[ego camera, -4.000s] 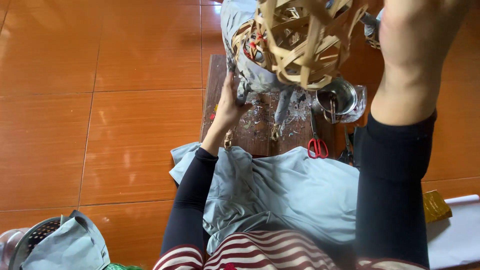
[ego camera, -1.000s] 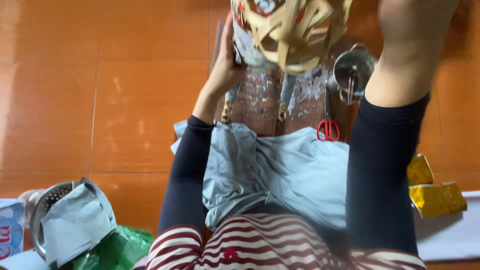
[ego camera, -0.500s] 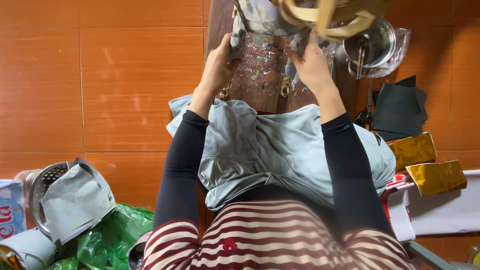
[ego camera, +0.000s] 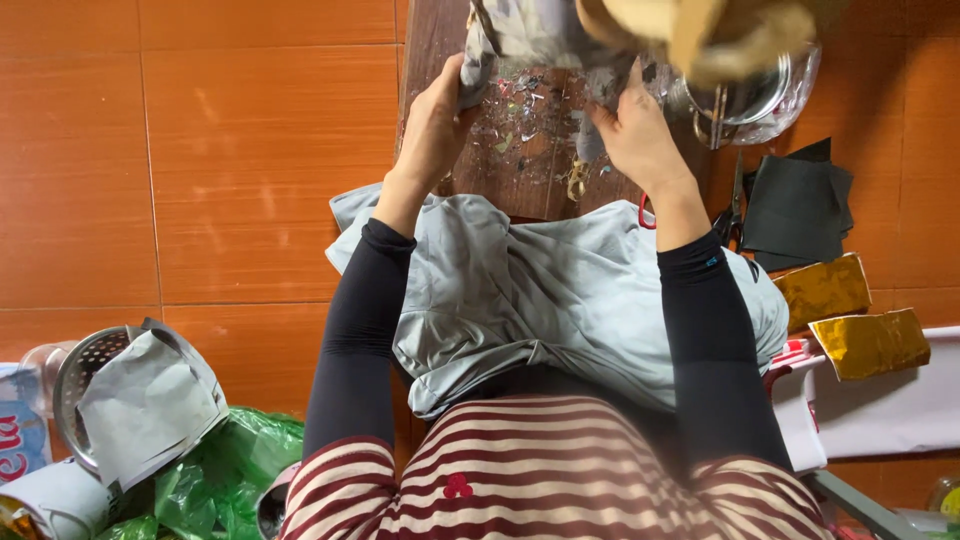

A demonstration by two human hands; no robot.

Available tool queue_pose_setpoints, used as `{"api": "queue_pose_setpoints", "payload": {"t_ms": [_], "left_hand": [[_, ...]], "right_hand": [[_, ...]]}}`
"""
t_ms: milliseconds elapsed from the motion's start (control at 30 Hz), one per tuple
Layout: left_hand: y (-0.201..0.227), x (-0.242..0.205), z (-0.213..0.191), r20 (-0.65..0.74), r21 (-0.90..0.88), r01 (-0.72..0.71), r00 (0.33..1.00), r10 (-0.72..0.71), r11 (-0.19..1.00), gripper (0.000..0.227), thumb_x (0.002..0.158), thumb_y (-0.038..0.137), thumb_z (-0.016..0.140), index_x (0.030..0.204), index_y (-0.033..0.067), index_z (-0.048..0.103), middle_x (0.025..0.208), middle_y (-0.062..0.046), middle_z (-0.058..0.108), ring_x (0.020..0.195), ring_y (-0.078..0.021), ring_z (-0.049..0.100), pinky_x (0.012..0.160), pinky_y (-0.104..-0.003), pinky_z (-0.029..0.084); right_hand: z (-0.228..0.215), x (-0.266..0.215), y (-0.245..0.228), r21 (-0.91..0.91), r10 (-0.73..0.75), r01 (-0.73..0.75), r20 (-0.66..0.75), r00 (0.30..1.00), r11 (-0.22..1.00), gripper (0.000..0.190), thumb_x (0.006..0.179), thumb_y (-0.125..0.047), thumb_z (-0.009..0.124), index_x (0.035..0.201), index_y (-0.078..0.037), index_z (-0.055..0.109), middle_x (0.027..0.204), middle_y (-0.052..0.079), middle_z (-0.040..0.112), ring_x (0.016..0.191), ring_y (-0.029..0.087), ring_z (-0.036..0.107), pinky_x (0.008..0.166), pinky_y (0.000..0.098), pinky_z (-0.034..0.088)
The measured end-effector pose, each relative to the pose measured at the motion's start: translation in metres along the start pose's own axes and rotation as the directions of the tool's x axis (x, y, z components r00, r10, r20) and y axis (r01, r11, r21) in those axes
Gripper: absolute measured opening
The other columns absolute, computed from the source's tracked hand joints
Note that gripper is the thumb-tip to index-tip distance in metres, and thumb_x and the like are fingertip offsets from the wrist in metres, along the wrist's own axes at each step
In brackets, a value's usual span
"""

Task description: Cutting decorative paper and wrapping it around a bamboo structure to assemble a craft item.

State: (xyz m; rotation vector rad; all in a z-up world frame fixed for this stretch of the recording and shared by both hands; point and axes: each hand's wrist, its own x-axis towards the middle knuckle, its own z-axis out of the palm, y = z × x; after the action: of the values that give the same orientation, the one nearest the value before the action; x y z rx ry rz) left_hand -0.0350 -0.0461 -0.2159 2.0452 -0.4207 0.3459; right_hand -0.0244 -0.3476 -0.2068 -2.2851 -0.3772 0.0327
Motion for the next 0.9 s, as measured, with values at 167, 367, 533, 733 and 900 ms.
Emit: {"api": "queue_pose_setpoints", "payload": {"t_ms": [167, 367, 533, 733, 900], "left_hand": [[-0.005, -0.005, 0.005, 0.058, -0.018, 0.009, 0.998, -0.008, 1.0, 0.055, 0.091, -0.006, 0.074, 0.136, 0.0097, 0.047, 0.113, -0.021, 0.07, 0.107, -0.0424, 0.068, 0.081, -0.045, 0.056], [-0.012, -0.009, 0.009, 0.08, -0.002, 0.037, 0.996, -0.037, 0.999, 0.059, 0.091, -0.005, 0.075, 0.139, 0.0101, 0.044, 0.11, -0.022, 0.069, 0.105, -0.0442, 0.067, 0.082, -0.046, 0.055], [-0.006, -0.008, 0.003, 0.103, -0.04, 0.058, 0.993, -0.054, 0.998, 0.073, 0.088, 0.002, 0.082, 0.147, 0.0107, 0.041, 0.127, -0.021, 0.066, 0.119, -0.0409, 0.064, 0.094, -0.045, 0.054], [-0.018, -0.016, 0.005, 0.106, 0.021, 0.022, 0.994, -0.024, 1.0, 0.078, 0.086, 0.006, 0.086, 0.149, 0.01, 0.04, 0.14, -0.019, 0.059, 0.129, -0.0402, 0.058, 0.103, -0.045, 0.051], [-0.006, -0.019, 0.0, 0.082, 0.092, 0.063, 0.994, -0.071, 0.994, 0.071, 0.084, 0.015, 0.089, 0.142, 0.0086, 0.047, 0.134, -0.018, 0.058, 0.121, -0.0399, 0.059, 0.096, -0.045, 0.052]], "right_hand": [[0.01, -0.001, 0.019, 0.019, 0.011, -0.011, -0.026, 1.0, 1.0, 0.06, 0.106, -0.012, 0.066, 0.147, 0.011, 0.03, 0.125, 0.03, 0.068, 0.121, 0.048, 0.062, 0.101, 0.0473, 0.05], [0.006, -0.005, 0.001, 0.074, 0.001, 0.001, -0.02, 1.0, 0.997, 0.052, 0.105, -0.011, 0.07, 0.144, 0.004, 0.041, 0.127, 0.024, 0.07, 0.12, 0.04, 0.068, 0.102, 0.0441, 0.052], [0.005, -0.01, 0.003, 0.174, 0.077, -0.08, 0.027, 0.997, 0.981, 0.063, 0.096, -0.006, 0.074, 0.148, 0.001, 0.038, 0.124, 0.018, 0.07, 0.114, 0.03, 0.07, 0.099, 0.0406, 0.053], [0.004, -0.015, 0.001, 0.256, 0.165, -0.179, 0.076, 0.983, 0.95, 0.067, 0.091, -0.001, 0.076, 0.148, -0.005, 0.041, 0.123, 0.01, 0.07, 0.11, 0.02, 0.069, 0.096, 0.0359, 0.055], [0.007, -0.017, 0.002, 0.297, 0.163, -0.183, 0.088, 0.983, 0.937, 0.067, 0.089, 0.002, 0.075, 0.148, -0.005, 0.043, 0.124, 0.008, 0.07, 0.111, 0.018, 0.067, 0.098, 0.034, 0.053]]}}
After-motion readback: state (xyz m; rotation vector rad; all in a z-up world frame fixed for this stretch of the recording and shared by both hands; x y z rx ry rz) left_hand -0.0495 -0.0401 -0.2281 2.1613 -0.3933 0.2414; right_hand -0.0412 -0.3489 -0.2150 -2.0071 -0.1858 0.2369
